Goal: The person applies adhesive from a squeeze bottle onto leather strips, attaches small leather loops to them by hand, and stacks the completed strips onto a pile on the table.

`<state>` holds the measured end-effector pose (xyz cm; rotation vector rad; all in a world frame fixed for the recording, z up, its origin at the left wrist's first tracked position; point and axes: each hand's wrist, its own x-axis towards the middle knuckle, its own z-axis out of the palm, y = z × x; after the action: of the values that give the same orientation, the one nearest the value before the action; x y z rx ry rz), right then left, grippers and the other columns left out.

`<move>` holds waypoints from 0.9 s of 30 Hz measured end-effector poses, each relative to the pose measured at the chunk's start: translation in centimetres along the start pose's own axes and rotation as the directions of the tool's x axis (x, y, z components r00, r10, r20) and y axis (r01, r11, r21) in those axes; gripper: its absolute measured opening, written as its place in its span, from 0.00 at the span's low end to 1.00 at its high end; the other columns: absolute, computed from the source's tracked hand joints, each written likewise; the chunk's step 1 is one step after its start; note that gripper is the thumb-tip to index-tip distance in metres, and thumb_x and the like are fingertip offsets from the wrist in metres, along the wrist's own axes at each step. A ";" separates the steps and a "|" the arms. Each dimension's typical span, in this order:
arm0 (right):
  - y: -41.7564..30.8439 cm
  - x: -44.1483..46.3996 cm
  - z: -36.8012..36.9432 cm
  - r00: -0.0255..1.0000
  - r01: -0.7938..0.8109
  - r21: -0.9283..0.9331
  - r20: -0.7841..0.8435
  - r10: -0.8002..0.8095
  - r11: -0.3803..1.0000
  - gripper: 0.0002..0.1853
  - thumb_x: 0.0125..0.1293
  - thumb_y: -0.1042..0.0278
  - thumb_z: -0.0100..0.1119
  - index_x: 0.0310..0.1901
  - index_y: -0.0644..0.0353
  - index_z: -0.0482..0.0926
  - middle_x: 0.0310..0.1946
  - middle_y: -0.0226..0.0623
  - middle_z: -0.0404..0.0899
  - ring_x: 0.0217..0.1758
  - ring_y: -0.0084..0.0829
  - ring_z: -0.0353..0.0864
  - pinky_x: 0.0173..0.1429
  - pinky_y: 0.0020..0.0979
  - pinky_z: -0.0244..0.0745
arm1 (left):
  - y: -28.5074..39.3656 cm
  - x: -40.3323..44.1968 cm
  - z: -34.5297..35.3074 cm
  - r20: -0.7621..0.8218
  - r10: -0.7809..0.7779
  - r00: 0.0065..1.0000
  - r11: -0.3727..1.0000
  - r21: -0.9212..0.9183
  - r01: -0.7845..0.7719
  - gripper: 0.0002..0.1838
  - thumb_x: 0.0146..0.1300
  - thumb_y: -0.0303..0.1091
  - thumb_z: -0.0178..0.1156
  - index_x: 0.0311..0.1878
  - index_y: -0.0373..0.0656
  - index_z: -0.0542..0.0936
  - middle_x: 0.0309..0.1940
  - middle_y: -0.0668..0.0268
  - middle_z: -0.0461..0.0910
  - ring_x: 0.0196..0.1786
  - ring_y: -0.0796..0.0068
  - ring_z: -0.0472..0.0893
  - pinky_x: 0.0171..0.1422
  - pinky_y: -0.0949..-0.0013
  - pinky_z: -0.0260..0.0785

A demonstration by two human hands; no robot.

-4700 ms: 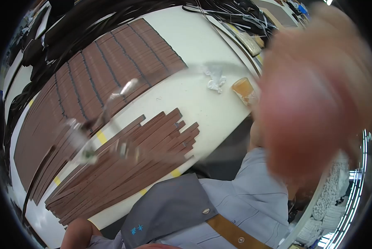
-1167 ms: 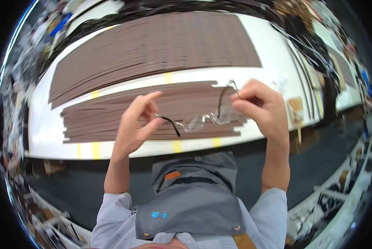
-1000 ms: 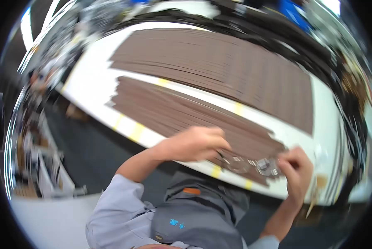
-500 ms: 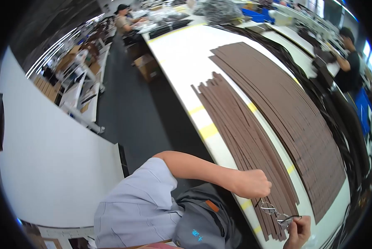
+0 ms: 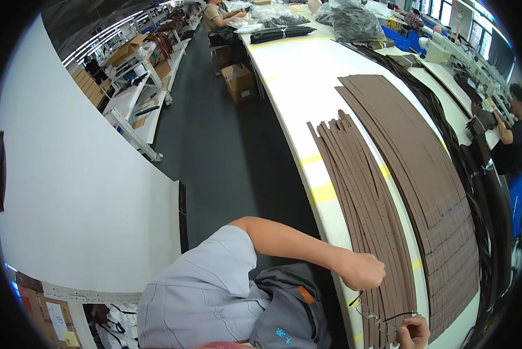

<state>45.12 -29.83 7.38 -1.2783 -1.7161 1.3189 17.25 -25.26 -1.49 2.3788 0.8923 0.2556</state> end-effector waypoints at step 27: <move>7.8 0.8 -2.5 0.971 0.165 0.585 -0.237 -0.027 0.794 0.07 0.68 0.70 0.58 0.39 0.61 0.70 0.19 0.30 0.69 0.12 0.14 0.59 0.14 0.17 0.54 | -0.7 4.8 -2.2 -0.126 -0.029 0.992 -0.112 -0.985 -0.128 0.10 0.74 0.34 0.57 0.35 0.46 0.70 0.29 0.67 0.74 0.25 0.86 0.66 0.27 0.81 0.59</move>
<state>49.55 -27.92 0.66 -0.8995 -1.0556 1.4431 19.72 -20.70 -0.25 0.8125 0.2812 0.7848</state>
